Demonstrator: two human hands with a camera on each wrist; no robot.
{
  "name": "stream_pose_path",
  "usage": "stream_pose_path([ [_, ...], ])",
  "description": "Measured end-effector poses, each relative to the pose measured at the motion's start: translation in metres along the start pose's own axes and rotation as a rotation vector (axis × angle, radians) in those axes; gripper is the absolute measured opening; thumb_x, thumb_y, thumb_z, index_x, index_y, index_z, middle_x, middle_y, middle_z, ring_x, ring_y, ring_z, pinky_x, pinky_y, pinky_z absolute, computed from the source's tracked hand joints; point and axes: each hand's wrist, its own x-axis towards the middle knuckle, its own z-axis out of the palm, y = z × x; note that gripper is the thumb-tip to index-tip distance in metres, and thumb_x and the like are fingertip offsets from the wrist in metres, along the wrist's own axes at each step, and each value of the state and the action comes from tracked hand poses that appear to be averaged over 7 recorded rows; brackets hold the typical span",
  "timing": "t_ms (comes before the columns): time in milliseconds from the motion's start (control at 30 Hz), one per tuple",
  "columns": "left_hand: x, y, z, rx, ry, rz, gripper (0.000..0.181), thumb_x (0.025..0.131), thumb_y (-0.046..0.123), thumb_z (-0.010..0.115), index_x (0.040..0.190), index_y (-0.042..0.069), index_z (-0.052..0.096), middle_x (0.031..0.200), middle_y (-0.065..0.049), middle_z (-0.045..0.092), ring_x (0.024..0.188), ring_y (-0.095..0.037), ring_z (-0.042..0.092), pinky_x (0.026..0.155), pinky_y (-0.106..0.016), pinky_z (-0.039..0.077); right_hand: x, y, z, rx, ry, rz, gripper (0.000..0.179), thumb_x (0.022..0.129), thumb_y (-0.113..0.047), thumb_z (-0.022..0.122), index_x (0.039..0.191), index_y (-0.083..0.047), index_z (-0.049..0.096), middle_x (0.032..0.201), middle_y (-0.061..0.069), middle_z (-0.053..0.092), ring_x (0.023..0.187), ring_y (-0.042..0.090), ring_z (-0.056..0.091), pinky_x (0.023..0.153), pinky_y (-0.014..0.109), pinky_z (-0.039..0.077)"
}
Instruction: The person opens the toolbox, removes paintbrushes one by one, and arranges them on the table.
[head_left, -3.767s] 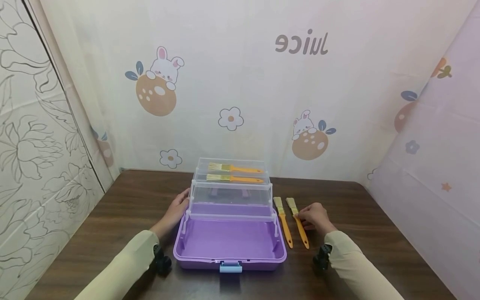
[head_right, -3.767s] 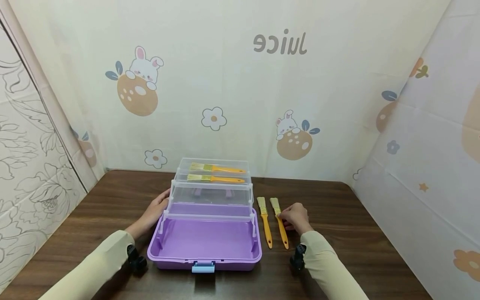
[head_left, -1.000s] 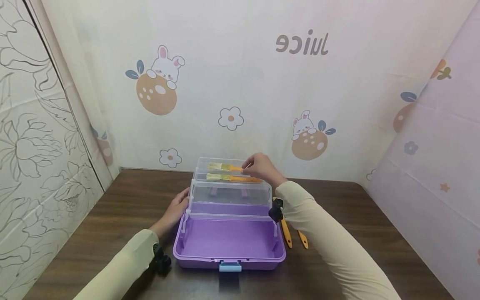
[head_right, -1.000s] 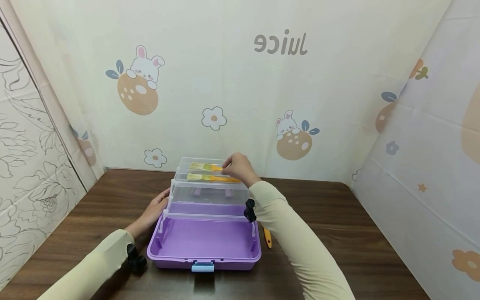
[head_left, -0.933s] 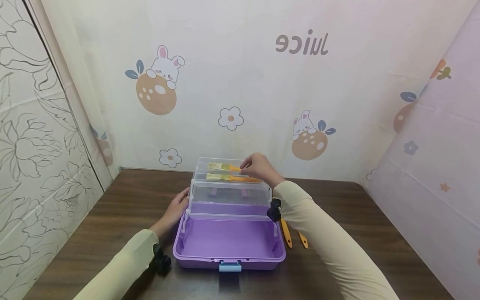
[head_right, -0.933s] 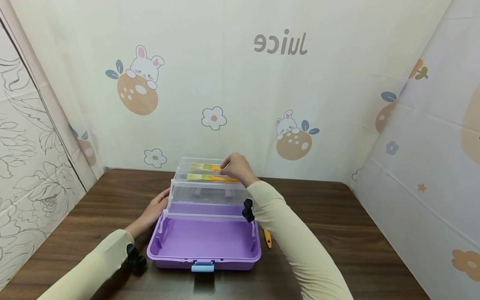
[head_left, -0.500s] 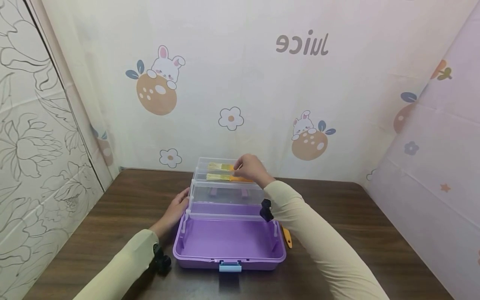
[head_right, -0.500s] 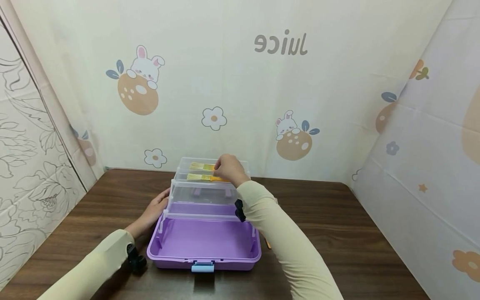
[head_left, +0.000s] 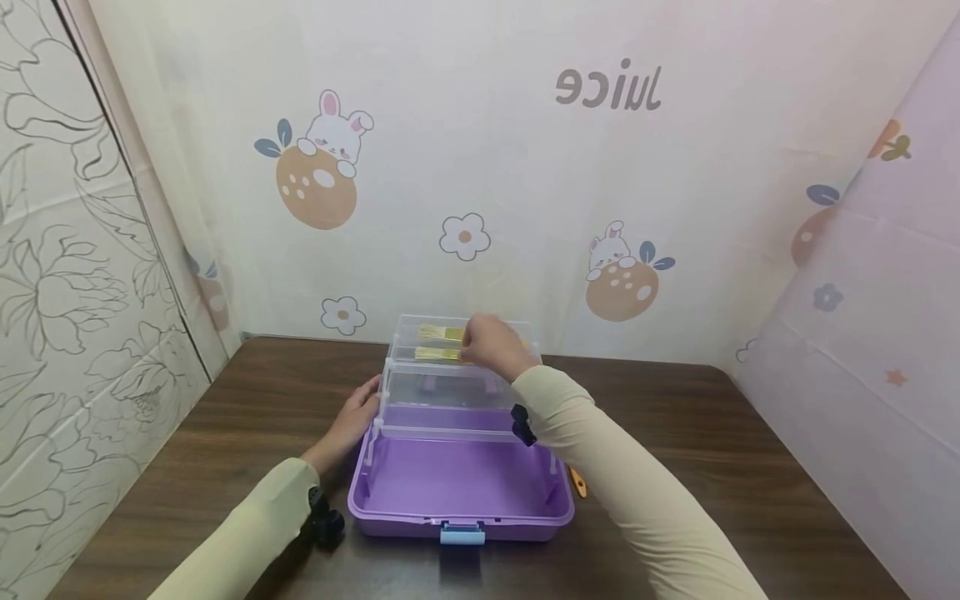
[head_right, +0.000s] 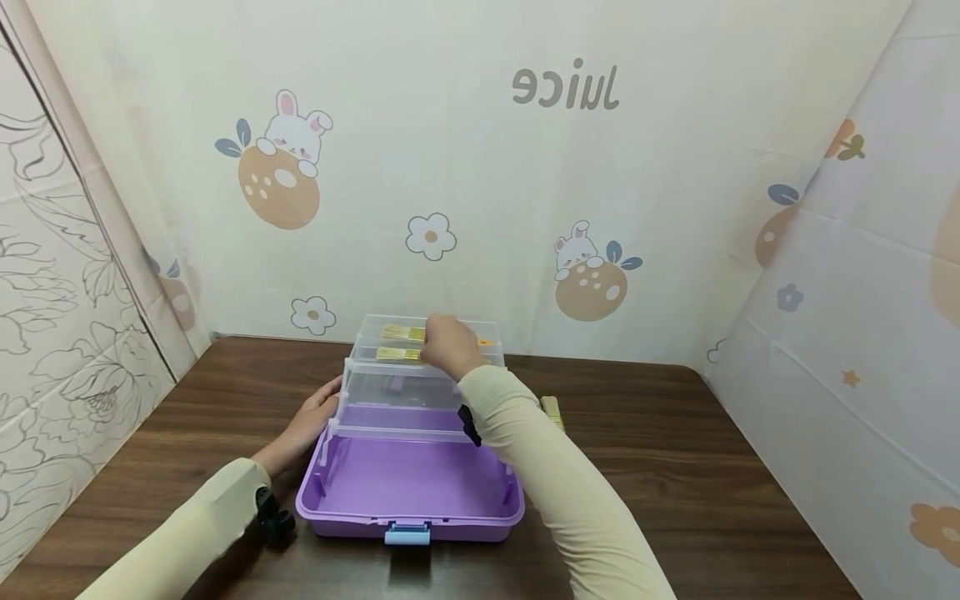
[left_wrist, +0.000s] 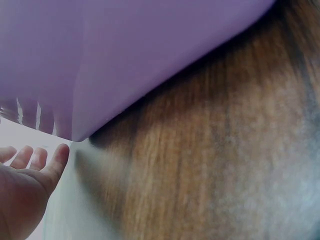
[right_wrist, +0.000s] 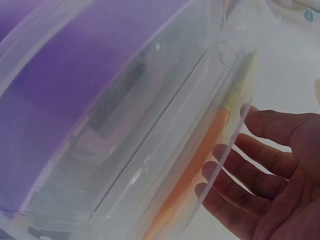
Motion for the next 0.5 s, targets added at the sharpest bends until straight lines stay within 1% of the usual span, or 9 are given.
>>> stream_pose_path([
  [233,0.001,-0.001,0.000,0.023,-0.007,-0.013,0.050,0.094,0.025,0.036,0.138,0.004,0.025,0.138,-0.019,0.029,0.121,-0.032,0.033,0.101,-0.044,0.024,0.003,0.002,0.008,-0.070,-0.010,-0.012,0.010,0.071,-0.016,0.069,0.071,-0.007,0.065,0.070,0.000,0.062,0.059,0.015,0.049,0.055,0.028,0.043],
  [400,0.001,-0.001,0.000,0.014,-0.011,0.002,0.049,0.094,0.022,0.035,0.138,0.002,0.024,0.137,-0.021,0.028,0.121,-0.033,0.032,0.101,-0.045,0.023,0.004,0.002,0.011,-0.092,-0.017,-0.012,0.010,0.072,-0.017,0.067,0.069,-0.009,0.063,0.065,-0.001,0.059,0.054,0.014,0.045,0.049,0.026,0.039],
  [500,0.001,-0.001,0.000,0.008,-0.002,0.004,0.049,0.094,0.022,0.036,0.137,0.002,0.026,0.137,-0.021,0.028,0.122,-0.033,0.031,0.102,-0.044,0.022,0.004,0.002,0.013,-0.109,-0.018,-0.013,0.010,0.073,-0.014,0.065,0.066,-0.010,0.061,0.063,-0.002,0.057,0.053,0.014,0.043,0.047,0.026,0.037],
])
